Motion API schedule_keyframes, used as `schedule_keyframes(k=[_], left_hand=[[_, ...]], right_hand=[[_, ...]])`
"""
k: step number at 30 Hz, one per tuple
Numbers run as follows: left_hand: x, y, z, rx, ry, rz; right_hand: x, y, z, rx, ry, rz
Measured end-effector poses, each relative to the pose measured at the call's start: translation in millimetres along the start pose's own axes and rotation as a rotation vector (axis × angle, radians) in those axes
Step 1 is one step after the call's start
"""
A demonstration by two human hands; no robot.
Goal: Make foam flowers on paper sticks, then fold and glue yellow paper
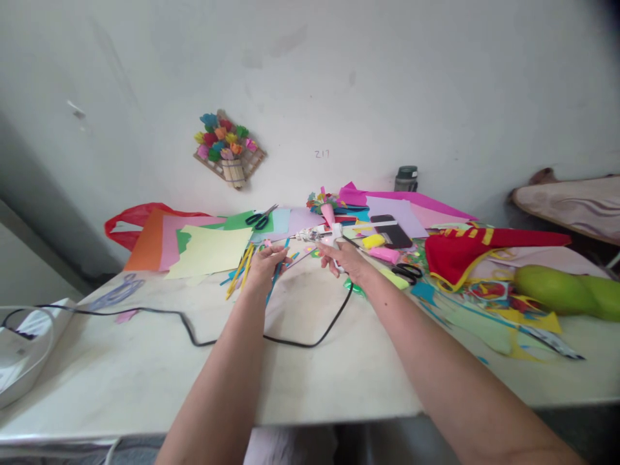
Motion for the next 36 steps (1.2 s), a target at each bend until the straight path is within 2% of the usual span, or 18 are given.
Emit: schedule_keyframes(k=[10,25,36], left_hand=[[3.3,-0.1,-2.8,0.004,0.075,-0.043],[3.8,0.4,-3.0,0.021,0.030,-0.042],[5.4,-0.3,-3.6,0.034,0.048,-0.060]], right_hand=[[-0.8,-0.4,0.2,0.008,0.000,0.038],[-4.5,-2.4,-1.6,-0.023,-0.019,0.075],[-3.9,-2.7,-1.9,-0.054,-0.001,0.105]])
Point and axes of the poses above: each hand's wrist, its own z-axis away from the middle knuckle, its own y-axis out of the palm, x = y × z, the point moved 2 cm from there along -z, towards the middle knuckle, and after that the axes turned 10 degrees about -x, right-handed, at the moved point
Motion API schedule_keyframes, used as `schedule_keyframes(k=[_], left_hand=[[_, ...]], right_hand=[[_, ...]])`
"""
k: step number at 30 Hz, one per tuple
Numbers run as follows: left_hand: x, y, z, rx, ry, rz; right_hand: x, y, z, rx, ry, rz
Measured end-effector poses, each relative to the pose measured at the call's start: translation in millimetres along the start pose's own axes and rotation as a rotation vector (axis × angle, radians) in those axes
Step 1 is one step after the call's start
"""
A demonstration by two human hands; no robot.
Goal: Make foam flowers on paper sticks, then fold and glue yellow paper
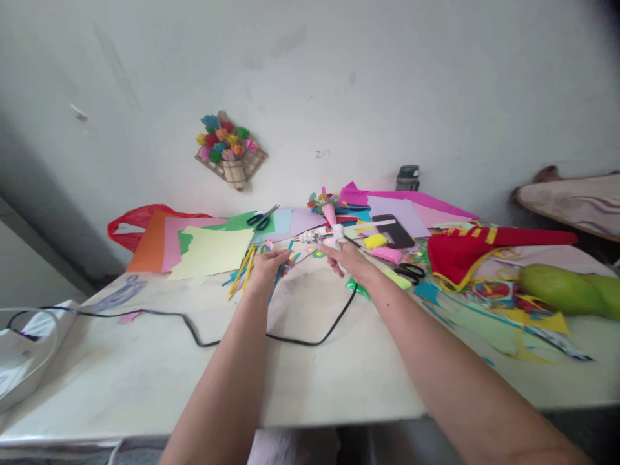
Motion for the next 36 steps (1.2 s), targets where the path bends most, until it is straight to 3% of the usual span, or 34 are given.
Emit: schedule_keyframes(k=[36], left_hand=[[-1.6,-0.6,1.4,-0.007,-0.013,0.028]], right_hand=[[4.5,-0.7,2.7,0.060,0.009,0.003]])
Point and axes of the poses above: each hand's wrist, its own z-axis away from the middle knuckle, its own y-axis out of the palm, x = y × z, the point moved 2 cm from there along -z, towards the middle knuckle, and after that the axes turned 10 degrees about -x, right-handed, at the moved point
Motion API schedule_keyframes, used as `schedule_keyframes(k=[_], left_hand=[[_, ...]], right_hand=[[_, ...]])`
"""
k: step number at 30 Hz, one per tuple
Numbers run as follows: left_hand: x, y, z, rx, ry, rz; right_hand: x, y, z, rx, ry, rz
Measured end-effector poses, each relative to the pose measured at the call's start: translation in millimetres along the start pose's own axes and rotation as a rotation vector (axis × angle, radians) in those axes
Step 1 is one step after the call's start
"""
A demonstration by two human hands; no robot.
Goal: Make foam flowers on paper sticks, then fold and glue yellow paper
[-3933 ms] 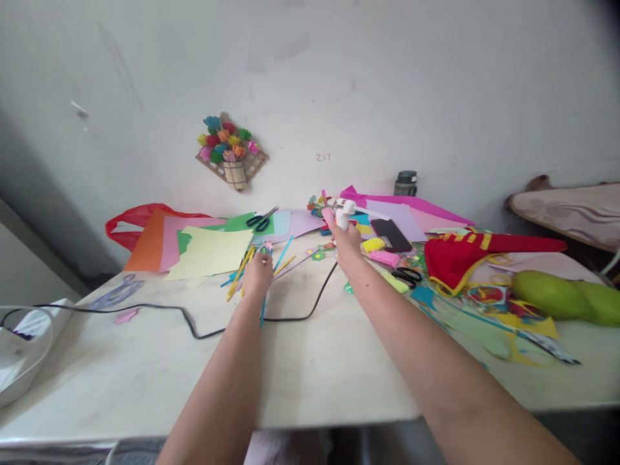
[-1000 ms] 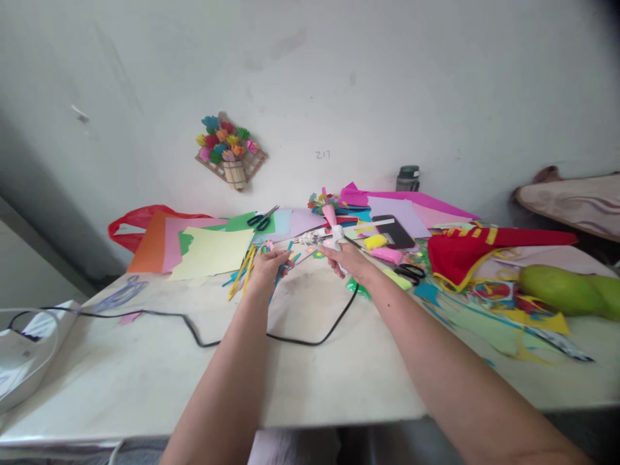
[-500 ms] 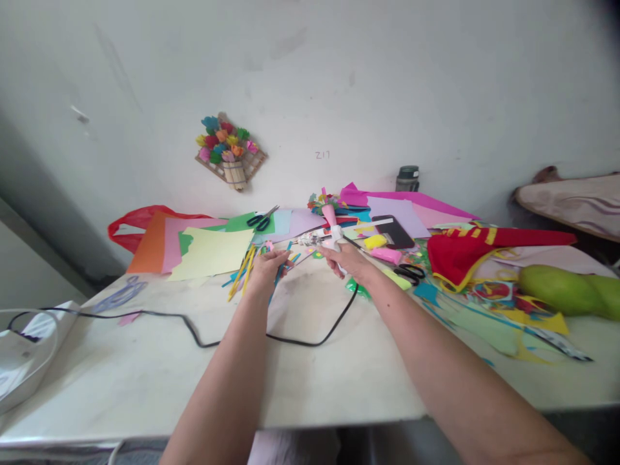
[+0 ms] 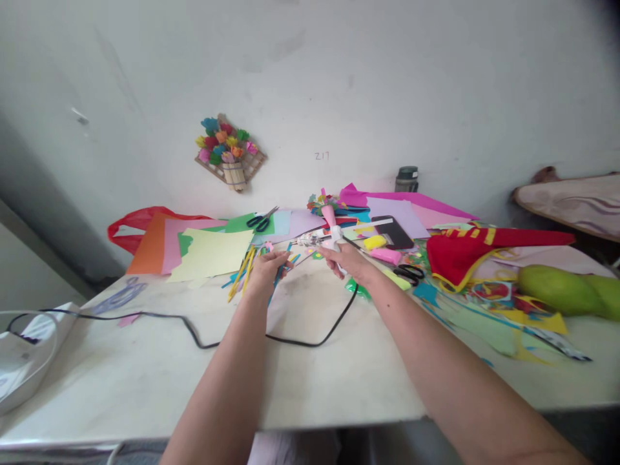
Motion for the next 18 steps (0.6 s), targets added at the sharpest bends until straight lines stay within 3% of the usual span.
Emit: schedule_keyframes(k=[11,18], left_hand=[[-4,0.5,4,0.004,-0.010,-0.007],[-17,-12.7,1,-0.061,-0.013,0.243]], right_hand=[[0,0,0,-0.007,-0.014,0.015],[-3,0,-2,-0.139,-0.036,0.237]])
Point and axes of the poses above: each hand's wrist, its own z-axis away from the middle knuckle, its own y-axis out of the palm, x = y × z, the point moved 2 cm from there along -z, towards the middle knuckle, and after that the axes turned 10 degrees about -x, right-handed, at the moved point
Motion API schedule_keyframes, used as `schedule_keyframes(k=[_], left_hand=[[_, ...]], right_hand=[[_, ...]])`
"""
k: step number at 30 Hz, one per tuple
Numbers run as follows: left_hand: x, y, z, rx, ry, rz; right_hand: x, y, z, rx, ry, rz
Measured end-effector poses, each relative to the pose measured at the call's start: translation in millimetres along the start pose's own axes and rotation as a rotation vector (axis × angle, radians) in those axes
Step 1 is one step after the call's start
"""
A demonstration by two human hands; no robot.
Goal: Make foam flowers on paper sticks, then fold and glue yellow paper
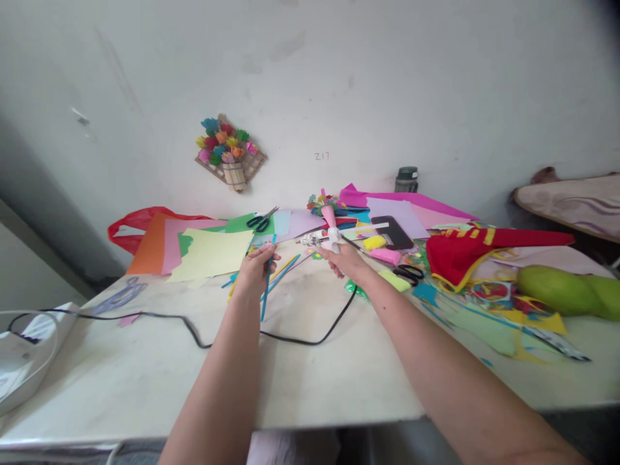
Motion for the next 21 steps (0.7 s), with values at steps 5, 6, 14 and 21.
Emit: schedule_keyframes(k=[5,6,14,21], left_hand=[[-10,-10.2,-3,-0.034,-0.055,0.117],[-12,-11.6,-2,-0.030,-0.073,0.133],[-20,-21.2,-2,-0.048,-0.142,0.179],[-19,-16.6,-1,0.007,-0.101,0.140]], right_hand=[[-2,11,-4,-0.073,-0.133,0.355],[-1,14,-4,-0.082,-0.172,0.429],[2,41,-6,0.087,-0.360,0.790],[4,56,-7,0.140,-0.445,0.879]])
Point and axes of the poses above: each hand's wrist, its own z-axis away from the middle knuckle, its own y-axis out of the palm, x = y × z, the point moved 2 cm from there along -z, towards the middle knuckle, and after that the axes turned 10 degrees about -x, right-handed, at the moved point
